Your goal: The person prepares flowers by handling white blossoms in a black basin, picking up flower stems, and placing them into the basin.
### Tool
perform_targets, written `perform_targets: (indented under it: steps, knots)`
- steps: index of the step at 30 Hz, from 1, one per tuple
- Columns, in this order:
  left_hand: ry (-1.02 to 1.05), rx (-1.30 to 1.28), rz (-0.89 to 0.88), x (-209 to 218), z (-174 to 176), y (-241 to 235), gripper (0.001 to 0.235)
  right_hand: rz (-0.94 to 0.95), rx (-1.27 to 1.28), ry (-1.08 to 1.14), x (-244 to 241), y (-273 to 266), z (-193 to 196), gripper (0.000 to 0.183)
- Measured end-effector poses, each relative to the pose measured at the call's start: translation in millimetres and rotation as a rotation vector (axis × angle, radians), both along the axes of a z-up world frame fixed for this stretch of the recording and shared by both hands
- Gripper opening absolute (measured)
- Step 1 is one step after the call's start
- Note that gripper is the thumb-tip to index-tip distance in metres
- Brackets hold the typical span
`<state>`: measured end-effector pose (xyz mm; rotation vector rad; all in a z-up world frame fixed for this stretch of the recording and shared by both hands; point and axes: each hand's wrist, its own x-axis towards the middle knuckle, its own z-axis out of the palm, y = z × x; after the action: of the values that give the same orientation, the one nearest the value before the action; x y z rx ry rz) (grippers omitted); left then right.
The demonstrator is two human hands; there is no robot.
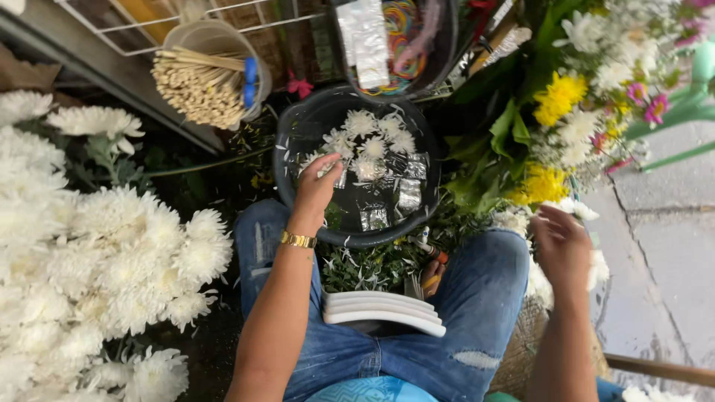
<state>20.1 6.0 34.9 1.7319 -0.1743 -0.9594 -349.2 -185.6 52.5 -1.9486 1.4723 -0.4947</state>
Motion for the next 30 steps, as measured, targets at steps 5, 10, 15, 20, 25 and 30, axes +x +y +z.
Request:
perform_targets:
  steps: [5, 10, 15, 20, 25, 30]
  knots:
    - [-0.288, -0.086, 0.337, 7.7, -73.1, -13.3, 0.022, 0.584, 0.152, 0.090, 153.6, 18.9, -50.3, 0.030]
    - [-0.197, -0.082, 0.399, 6.6, -90.7, -27.1, 0.021, 0.889, -0.115, 0.518, 222.6, -13.4, -196.9, 0.057]
    - [-0.214, 0.084, 0.147, 9.9, -116.5, -37.3, 0.021, 0.534, 0.159, 0.828, 231.3, -38.4, -304.1, 0.087]
    - [-0.193, 0.138, -0.055, 3.6, -88.6, -30.9, 0.029, 0.791, -0.405, 0.424, 208.7, -44.3, -332.2, 0.018]
    - [-0.220, 0.164, -0.158, -6.1, -88.2, -31.6, 0.032, 0.666, -0.192, 0.614, 204.1, -64.1, -313.3, 0.043]
    - [-0.244, 0.116, -0.133, 0.5, -82.1, -28.0, 0.031, 0.391, -0.028, 0.691, 220.7, -51.0, -274.6, 0.051]
